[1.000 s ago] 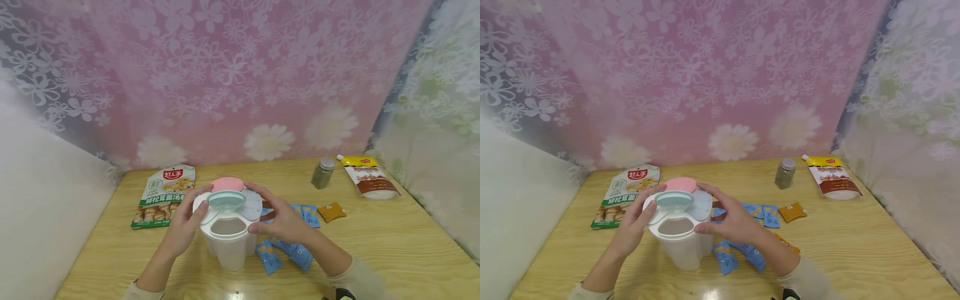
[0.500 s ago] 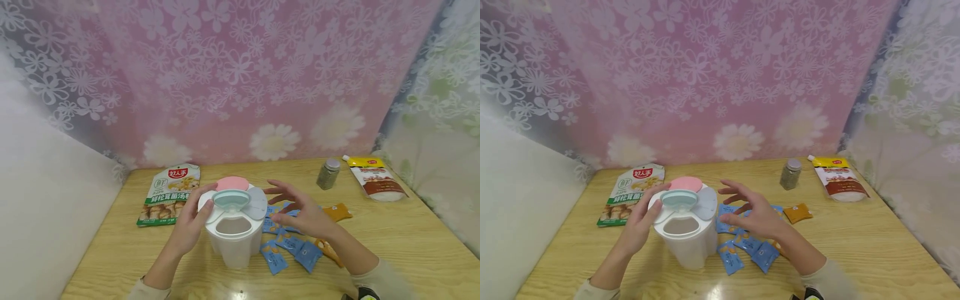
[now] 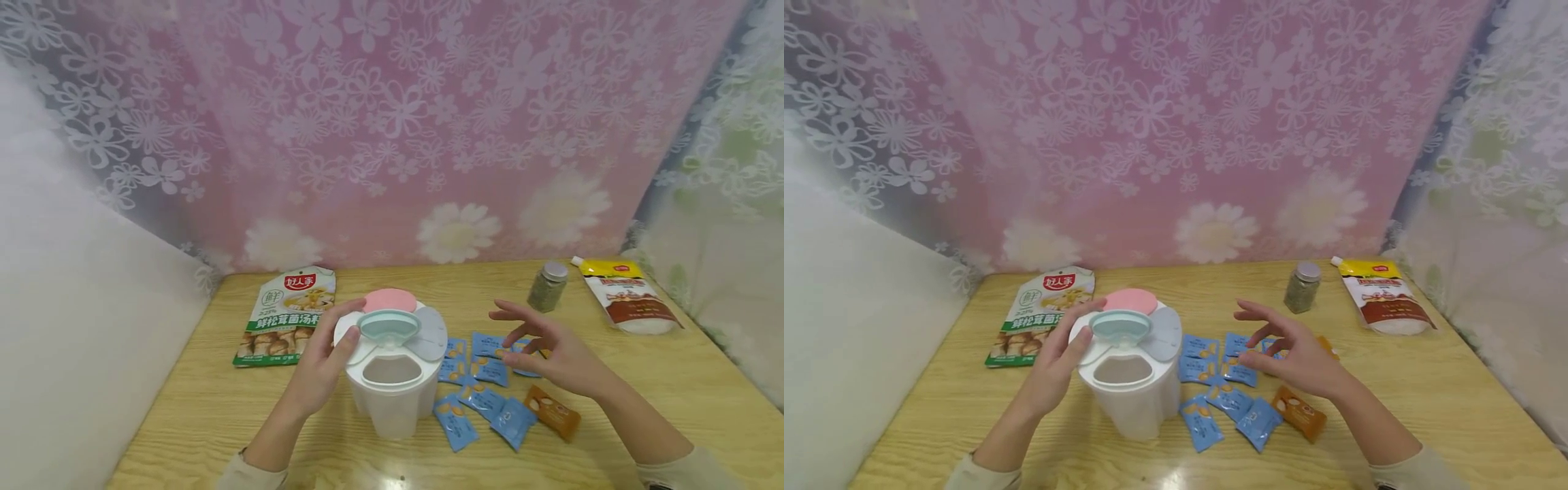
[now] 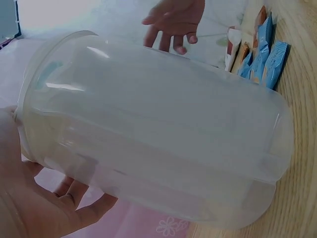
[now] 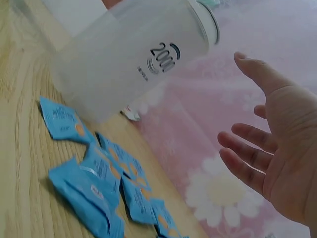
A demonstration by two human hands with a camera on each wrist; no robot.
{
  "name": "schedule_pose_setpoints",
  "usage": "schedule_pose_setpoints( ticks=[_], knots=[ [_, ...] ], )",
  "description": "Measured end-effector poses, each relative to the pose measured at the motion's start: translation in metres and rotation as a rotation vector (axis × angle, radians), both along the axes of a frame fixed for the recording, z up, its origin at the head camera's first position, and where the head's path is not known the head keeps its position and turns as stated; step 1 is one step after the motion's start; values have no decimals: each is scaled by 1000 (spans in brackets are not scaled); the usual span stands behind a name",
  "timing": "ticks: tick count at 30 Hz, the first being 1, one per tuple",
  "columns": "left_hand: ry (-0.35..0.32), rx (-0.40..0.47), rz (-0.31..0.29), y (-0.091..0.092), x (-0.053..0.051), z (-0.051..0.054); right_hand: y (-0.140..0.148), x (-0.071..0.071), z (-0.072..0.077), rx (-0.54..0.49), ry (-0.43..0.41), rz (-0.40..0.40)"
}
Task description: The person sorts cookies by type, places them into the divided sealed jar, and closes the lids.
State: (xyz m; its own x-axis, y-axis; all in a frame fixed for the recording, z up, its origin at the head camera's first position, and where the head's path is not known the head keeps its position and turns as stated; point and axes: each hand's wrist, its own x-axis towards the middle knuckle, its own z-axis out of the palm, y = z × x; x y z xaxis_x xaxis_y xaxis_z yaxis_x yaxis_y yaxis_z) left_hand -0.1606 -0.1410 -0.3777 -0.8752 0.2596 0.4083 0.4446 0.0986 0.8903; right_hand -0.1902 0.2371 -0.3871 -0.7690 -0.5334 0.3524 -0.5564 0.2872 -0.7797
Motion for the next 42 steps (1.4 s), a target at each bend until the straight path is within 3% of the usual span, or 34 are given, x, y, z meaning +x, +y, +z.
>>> schedule_pose_setpoints(
  ticks=[7,12,21,26,35,42],
  knots=[
    [-20,10,6,1,0,0,31,-2,-15,34,-14,-9],
    [-26,23,-1,-1,-1,2,50,-11,-30,10,-36,-10],
    [-2,18,-6,-2,-1,5,85,-19,-50,35,-136,-64],
    [-22,11,-14,-3,0,5,99,-24,-61,54,-174,-63],
    [-48,27,-33,-4,-1,6,120,-34,-79,197,-207,-230],
    [-53,34,-44,-5,-1,6,127,-37,-85,248,-216,-301]
  ],
)
